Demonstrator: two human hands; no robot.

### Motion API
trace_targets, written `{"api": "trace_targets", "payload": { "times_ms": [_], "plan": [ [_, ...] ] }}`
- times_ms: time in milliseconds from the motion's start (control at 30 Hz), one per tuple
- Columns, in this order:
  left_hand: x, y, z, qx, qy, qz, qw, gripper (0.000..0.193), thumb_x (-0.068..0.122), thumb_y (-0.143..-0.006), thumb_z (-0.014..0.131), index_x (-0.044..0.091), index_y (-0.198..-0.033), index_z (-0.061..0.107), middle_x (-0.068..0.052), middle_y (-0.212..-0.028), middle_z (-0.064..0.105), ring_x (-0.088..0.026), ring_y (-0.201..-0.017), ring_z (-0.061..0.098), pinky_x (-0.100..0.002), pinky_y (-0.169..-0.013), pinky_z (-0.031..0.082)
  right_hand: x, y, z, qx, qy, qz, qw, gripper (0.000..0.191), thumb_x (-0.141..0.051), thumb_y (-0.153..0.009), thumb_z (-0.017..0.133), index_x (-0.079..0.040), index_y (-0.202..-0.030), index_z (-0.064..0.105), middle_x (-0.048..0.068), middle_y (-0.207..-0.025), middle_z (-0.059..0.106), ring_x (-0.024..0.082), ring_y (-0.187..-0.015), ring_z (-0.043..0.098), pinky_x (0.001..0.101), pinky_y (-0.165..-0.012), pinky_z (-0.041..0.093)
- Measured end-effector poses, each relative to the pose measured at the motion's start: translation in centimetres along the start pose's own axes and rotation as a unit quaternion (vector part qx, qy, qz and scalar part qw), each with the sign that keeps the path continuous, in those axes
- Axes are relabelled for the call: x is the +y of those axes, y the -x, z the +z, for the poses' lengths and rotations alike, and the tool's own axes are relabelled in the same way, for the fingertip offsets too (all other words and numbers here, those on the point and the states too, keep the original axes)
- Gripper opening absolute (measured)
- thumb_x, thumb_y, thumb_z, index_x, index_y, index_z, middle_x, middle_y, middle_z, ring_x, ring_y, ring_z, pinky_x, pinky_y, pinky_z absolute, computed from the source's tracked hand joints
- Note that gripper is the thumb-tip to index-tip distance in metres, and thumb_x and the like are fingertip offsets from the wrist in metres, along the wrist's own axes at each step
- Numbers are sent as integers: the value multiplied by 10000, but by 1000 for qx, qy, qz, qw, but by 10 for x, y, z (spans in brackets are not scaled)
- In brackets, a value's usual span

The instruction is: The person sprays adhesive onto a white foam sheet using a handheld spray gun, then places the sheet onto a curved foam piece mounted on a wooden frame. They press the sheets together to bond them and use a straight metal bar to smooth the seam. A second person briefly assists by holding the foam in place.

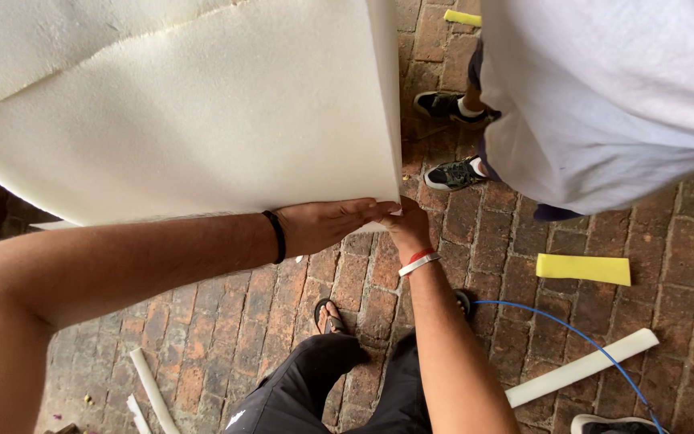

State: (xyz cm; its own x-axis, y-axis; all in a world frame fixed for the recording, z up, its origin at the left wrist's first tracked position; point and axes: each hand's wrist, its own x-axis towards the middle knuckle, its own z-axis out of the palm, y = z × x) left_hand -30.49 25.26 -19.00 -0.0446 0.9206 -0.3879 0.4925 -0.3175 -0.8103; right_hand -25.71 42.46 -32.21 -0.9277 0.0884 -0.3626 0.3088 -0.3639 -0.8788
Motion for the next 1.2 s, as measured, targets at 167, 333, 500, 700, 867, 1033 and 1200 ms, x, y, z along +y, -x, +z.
{"api": "trace_targets", "payload": {
  "times_ms": [167,333,500,700,867,1033,1200],
  "plan": [
    [11,-15,10,-49,41,57,996,854,505,-900,602,140,-1594,263,-57,-1684,142,-244,-1524,86,-497,-1224,7,-8,9,-1,125,237,-159,950,439,-299,-787,886,-17,-1076,713,59,-967,743,184,-884,714,354,-796,592],
    [40,-4,17,-17,78,18,997,785,534,-914,545,134,-1564,358,-58,-1681,221,-228,-1533,134,-455,-1231,21,1,53,9,255,313,-310,861,324,-268,-875,787,-10,-1046,691,164,-958,683,268,-811,646,369,-691,553],
    [83,72,21,62,360,-168,916,558,383,-965,625,125,-1456,573,-36,-1597,445,-182,-1520,323,-378,-1282,162,-30,60,45,-62,379,-160,909,182,-276,-908,732,-138,-1003,802,34,-908,818,181,-834,802,310,-726,644],
    [116,209,-12,138,437,-630,627,410,221,-936,774,159,-1316,634,0,-1325,649,-204,-1234,648,-387,-1090,500,-80,48,158,-221,494,-365,757,290,-275,-808,794,-105,-1043,795,65,-986,800,207,-841,772,339,-730,607],
    [85,248,-13,230,432,-826,278,514,278,-848,887,91,-1234,604,-78,-1111,653,-198,-978,665,-311,-814,575,-99,55,235,-228,594,-225,738,179,-314,-871,769,-166,-965,807,21,-871,805,178,-728,786,312,-683,621],
    [22,254,10,329,417,-827,184,556,250,-823,878,60,-1274,614,-49,-1084,654,-133,-922,627,-265,-753,562,-124,64,274,-218,562,-337,723,159,-267,-846,763,-138,-929,805,35,-847,800,199,-727,775,332,-656,609],
    [-20,253,39,431,392,-810,69,307,166,-859,881,24,-1042,680,-41,-923,648,-101,-780,602,-231,-686,532,-147,60,304,-200,642,-259,693,146,-285,-852,782,-156,-907,822,46,-826,792,211,-728,757,338,-668,594]
  ]
}}
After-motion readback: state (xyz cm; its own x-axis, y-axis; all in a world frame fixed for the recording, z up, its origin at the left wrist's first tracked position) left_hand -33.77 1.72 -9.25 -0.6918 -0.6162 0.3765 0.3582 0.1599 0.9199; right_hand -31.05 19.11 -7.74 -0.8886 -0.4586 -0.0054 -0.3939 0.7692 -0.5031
